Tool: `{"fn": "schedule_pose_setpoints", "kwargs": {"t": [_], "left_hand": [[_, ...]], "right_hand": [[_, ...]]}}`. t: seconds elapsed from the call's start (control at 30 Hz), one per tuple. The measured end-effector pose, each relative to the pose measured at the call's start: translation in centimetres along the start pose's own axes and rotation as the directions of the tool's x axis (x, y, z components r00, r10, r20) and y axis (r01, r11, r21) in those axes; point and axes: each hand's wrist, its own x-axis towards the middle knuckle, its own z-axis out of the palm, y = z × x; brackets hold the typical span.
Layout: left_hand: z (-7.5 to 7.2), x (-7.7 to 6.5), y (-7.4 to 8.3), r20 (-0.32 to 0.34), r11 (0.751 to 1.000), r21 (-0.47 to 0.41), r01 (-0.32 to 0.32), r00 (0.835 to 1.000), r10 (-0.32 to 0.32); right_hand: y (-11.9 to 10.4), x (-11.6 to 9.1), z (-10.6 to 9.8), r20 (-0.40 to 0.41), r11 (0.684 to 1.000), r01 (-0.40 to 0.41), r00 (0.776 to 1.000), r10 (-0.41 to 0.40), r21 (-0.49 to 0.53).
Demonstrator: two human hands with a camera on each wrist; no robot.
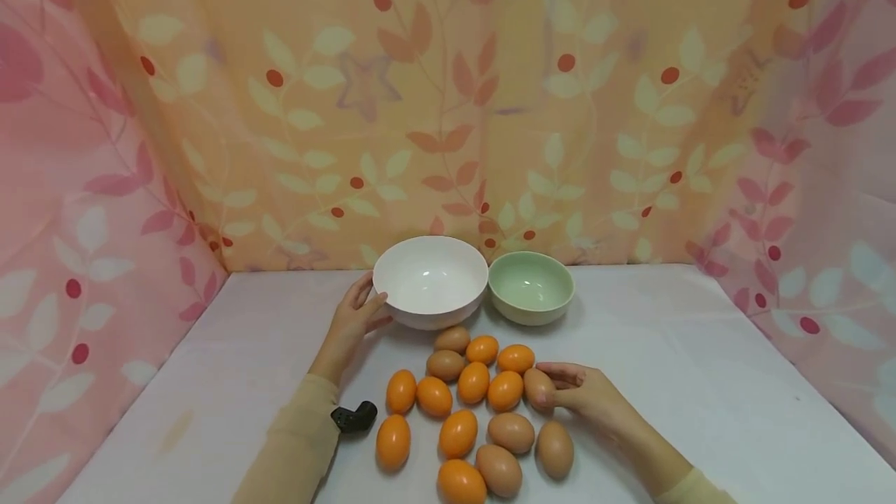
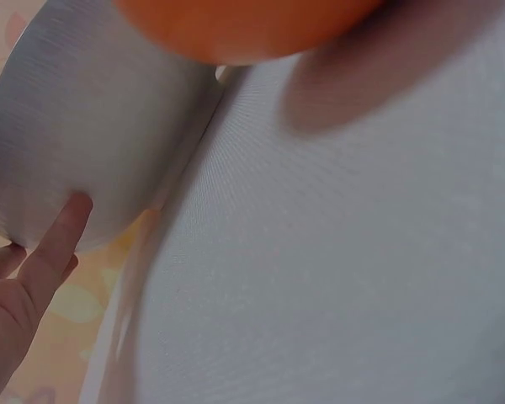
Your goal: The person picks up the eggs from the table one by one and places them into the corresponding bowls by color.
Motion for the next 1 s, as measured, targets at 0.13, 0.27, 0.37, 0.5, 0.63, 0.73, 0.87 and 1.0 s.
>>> {"fn": "schedule_pose_setpoints", "kwargs": {"t": [0.13,0.27,0.37,0.5,0.63,0.73,0.87,1.0], "left_hand": [[-0.02,0.09,0.17,-0.006,1.000,0.002,-0.006,1.000,0.006],[-0.10,0.21,0.43,-0.014,1.000,-0.006,-0.009,1.000,0.009],[-0.05,0.28,0.44,-0.011,1.000,-0.007,-0.013,1.000,0.013],[0.02,0.29,0.14,0.003,1.000,-0.016,0.011,1.000,-0.011],[0.03,0.22,0.11,-0.004,1.000,-0.011,0.011,1.000,-0.011],[-0.03,-0.01,0.34,-0.002,1.000,-0.004,0.004,1.000,-0.004],[-0.06,-0.18,0.35,0.013,1.000,0.011,0.025,1.000,-0.025],[0.07,-0.05,0.05,0.000,0.999,0.024,0.032,0.999,-0.032]], "right_hand": [[-0.08,0.22,-0.14,-0.001,0.998,0.043,0.999,-0.043,-0.055],[-0.31,0.44,-0.24,-0.004,0.998,0.047,0.999,-0.048,-0.046],[-0.25,0.37,-0.32,0.004,0.999,0.047,0.999,-0.047,-0.024],[0.09,0.04,-0.26,0.006,0.999,0.042,0.999,-0.042,-0.031],[0.22,-0.09,-0.16,0.014,0.999,0.051,0.999,-0.051,-0.017],[0.17,-0.18,-0.09,0.017,0.997,0.071,0.997,-0.070,-0.023],[0.28,-0.25,-0.14,0.005,0.997,0.059,0.998,-0.058,-0.043],[0.52,-0.17,-0.28,-0.007,0.997,0.052,0.999,-0.052,-0.055]]}}
